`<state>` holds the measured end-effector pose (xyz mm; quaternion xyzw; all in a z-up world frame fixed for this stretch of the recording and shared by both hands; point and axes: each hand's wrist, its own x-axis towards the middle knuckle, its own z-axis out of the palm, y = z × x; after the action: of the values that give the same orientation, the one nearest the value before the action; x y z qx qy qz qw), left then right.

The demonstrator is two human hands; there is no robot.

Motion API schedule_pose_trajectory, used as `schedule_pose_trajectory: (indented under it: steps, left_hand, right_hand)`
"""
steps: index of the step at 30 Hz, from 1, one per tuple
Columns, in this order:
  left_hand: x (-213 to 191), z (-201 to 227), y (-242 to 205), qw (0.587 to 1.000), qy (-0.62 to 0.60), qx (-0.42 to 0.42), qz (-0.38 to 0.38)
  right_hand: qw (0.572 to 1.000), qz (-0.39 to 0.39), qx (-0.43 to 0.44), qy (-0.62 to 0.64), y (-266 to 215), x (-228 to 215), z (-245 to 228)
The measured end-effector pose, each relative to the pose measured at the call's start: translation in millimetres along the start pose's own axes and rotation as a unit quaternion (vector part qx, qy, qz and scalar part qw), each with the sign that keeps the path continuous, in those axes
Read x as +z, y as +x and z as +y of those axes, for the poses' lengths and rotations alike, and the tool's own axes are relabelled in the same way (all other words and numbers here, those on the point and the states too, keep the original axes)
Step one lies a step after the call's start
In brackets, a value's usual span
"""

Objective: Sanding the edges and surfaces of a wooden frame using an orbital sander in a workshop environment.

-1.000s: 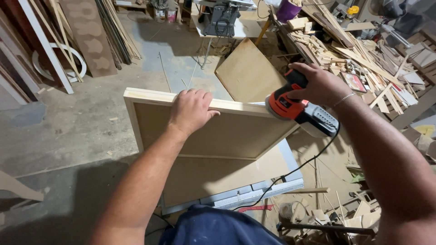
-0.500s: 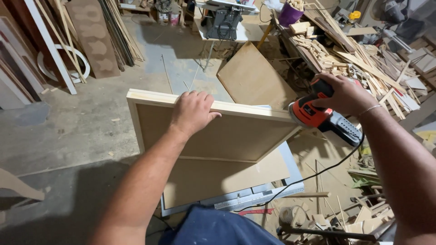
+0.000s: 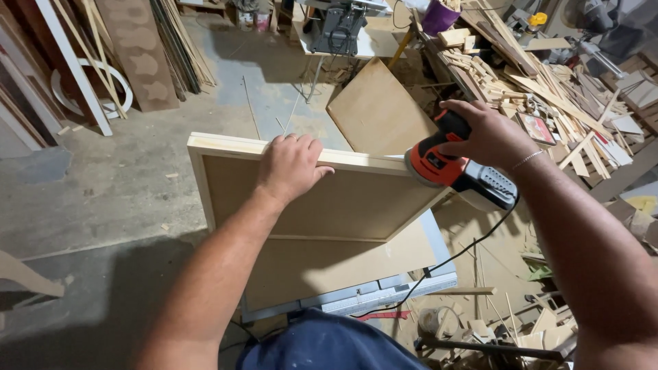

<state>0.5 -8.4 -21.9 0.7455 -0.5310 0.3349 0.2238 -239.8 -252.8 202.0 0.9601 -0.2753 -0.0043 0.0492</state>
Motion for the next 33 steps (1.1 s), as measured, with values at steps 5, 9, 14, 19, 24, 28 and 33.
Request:
schedule_pose_trajectory:
  steps: [5,9,14,19,24,28,33]
  left_hand:
    - [-5,4,-5,1.000,0.003,0.001,-0.003]
    - [-12,8,-6,1.000,0.007,0.002,0.022]
    - [-45,17,-4,0.997,0.030,0.007,0.075]
    - [3,7,-14,0.999,-0.009,-0.015,0.028]
    - [-41,17,-7,1.000,0.015,-0.012,-0.002]
    - [-37,13,-6,0.999,-0.018,-0.018,-0.031]
    - [-19,-4,-17,1.000,0.018,0.017,0.001]
  right_hand:
    - [1.000,0.012,-0.021,-0.009,-5,-10,-39]
    - [0.999,0.014,-0.051,-0.002,-5,-15,-66]
    - [0.997,0.022,-0.079,0.008,-3,-19,-95]
    - [0.992,0.027,-0.125,0.017,-2,-17,-115]
    - [0.989,0.037,-0.144,0.028,-1,-15,-127]
    - [0.990,0.034,-0.134,0.012,-5,-18,-124]
    - [0.994,0.029,-0.105,-0.002,-13,-16,-96]
